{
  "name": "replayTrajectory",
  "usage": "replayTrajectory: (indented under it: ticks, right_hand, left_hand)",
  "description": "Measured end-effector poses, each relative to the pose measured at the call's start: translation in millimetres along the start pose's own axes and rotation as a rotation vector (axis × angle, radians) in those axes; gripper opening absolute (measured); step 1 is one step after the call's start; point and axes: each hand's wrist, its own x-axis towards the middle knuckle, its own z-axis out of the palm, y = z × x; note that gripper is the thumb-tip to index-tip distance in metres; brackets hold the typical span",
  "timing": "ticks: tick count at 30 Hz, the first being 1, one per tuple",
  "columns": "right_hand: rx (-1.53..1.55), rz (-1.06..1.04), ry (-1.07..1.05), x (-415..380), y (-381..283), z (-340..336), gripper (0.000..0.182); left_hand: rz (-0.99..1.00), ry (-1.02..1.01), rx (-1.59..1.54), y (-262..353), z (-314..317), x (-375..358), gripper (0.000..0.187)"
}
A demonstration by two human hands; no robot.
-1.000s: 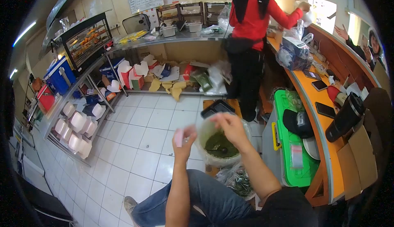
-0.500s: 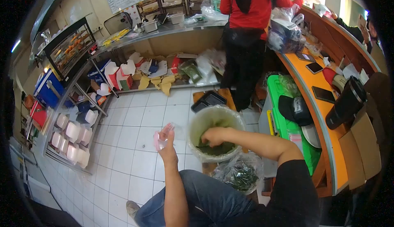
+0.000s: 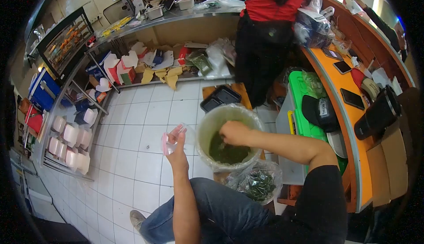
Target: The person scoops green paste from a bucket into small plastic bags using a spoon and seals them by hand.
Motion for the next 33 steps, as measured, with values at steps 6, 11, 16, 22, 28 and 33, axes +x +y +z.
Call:
replayTrajectory:
  ticks: [6, 11, 16, 22, 28, 33]
  right_hand:
    - [0.020, 0.043, -0.038, -28.1, 2.0, -0.8, 0.015]
    - [-0.020, 0.067, -0.161, -44.5, 0.6, 4.0, 0.014]
    - [0.037, 0.066, -0.142, -51.0, 2.0, -11.7, 0.014]
    - [-0.217, 0.110, -0.100, -40.4, 17.2, -3.1, 0.015]
    - [-0.111, 0.032, -0.330, -48.9, 4.5, 5.5, 0.018]
    - [0.382, 0.295, -0.511, -31.2, 5.4, -8.5, 0.020]
  left_hand:
    - [-0.017, -0.001, -0.040, 1.0, 3.2, -0.5, 0.025]
    - [-0.012, -0.004, -0.015, 0.5, 0.9, -1.5, 0.028]
    - [-0.033, -0.007, 0.006, 5.1, 3.3, -3.3, 0.030]
    - [-0.016, 0.015, -0.007, 6.2, 5.1, -3.6, 0.026]
    - [0.005, 0.020, 0.041, 0.1, 1.3, -2.2, 0.022]
    - [-0.009, 0.015, 0.012, 0.5, 1.4, -2.0, 0.025]
